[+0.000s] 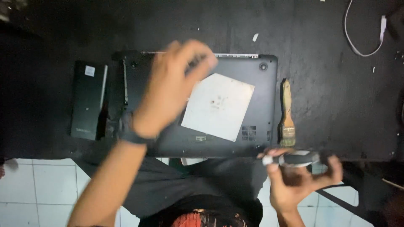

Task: Disassembling a laptop by removing screws from the bottom cover and extracting an internal component, likely an optical drive.

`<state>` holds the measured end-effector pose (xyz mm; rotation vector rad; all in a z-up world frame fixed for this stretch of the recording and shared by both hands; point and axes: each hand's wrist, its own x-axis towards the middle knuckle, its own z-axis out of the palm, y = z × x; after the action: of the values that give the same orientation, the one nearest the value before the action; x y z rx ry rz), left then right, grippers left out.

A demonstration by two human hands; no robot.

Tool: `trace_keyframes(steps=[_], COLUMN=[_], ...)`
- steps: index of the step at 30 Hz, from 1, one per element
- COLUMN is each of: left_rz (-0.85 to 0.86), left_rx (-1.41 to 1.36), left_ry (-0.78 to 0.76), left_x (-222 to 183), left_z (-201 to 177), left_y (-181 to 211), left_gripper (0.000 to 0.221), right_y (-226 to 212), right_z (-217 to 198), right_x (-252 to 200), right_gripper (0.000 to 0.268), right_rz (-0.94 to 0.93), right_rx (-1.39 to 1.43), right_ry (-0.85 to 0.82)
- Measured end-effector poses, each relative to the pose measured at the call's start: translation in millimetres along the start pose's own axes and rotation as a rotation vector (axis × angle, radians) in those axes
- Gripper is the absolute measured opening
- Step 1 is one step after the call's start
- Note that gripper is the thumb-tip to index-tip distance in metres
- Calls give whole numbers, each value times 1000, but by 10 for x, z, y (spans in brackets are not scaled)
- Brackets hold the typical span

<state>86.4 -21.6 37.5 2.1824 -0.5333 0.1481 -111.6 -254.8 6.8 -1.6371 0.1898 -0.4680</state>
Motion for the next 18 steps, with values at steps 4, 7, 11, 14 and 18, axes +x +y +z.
trace_keyframes(steps=[4,7,11,14,18], left_rz=[67,19,-9,36,123], left_rx=[203,291,231,160,157], left_ry=[-62,-96,-114,-83,0], left_x=[436,529,543,515,410], left_z=[-49,-17,-6,-68,-203], left_y=[-574,-755,-790,-737,-533], left_gripper=[3,3,4,5,6], right_y=[394,588,912,1064,1105], right_z=[-428,-542,-575,-598,-560], right_x=[-703,-1094,-1270,-1261,-1186], right_gripper=[90,92,87,87,84], right_rz=[160,378,579,463,313], right_rx=[-53,-113,-185,-153,-15], right_ry=[-78,-107,-130,-211,-302])
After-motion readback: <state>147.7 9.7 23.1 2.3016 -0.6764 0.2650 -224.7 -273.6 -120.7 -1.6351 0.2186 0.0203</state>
